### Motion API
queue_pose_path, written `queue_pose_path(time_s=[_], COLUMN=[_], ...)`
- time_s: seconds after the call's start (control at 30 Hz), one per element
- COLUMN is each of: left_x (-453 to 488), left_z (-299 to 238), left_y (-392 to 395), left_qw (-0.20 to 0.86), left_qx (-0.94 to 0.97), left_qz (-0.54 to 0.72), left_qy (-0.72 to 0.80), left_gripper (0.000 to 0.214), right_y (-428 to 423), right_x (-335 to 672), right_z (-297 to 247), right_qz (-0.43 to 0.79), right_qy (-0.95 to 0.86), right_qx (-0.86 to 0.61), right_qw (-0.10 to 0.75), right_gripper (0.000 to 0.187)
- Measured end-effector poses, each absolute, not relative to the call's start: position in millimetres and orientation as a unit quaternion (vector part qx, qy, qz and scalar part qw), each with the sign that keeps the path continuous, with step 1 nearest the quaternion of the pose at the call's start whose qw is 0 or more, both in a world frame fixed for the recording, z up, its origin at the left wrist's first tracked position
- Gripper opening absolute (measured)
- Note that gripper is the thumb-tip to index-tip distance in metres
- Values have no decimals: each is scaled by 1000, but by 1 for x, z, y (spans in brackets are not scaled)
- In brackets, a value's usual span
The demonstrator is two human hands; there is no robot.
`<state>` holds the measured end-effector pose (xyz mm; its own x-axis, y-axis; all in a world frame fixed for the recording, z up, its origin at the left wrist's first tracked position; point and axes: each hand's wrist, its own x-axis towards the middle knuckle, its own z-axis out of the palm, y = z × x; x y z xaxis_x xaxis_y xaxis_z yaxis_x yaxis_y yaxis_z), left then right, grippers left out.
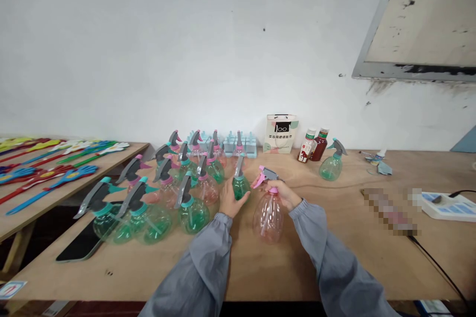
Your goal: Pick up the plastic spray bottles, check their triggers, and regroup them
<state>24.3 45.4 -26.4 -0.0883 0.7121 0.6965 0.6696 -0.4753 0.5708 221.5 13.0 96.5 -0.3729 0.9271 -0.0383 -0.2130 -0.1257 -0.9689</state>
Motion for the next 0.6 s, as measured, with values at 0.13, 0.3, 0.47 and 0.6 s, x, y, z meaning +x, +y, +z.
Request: queue_pose_path(time_s=[0.13, 0.3, 0.47, 0.6], left_x=[25, 24, 24, 26], left_z=[-26, -23, -21, -21], left_y=[45, 44, 43, 43], left_qw=[22, 33, 45, 51], left_qx=[666, 676, 673, 666], left_qz=[532, 529, 527, 525], left_qy=[522, 513, 516, 527], left_gripper=[82, 80, 81, 82], right_y=[14, 13, 12, 8], right_x=[221, 222, 222, 222], right_z=[94, 95, 95, 98], right_qz=[629, 611, 593, 584], right_qy=[-507, -562, -570, -592], right_qx=[-335, -315, -305, -300], right_qw=[484, 460, 480, 467], right_gripper=[9, 12, 6, 8])
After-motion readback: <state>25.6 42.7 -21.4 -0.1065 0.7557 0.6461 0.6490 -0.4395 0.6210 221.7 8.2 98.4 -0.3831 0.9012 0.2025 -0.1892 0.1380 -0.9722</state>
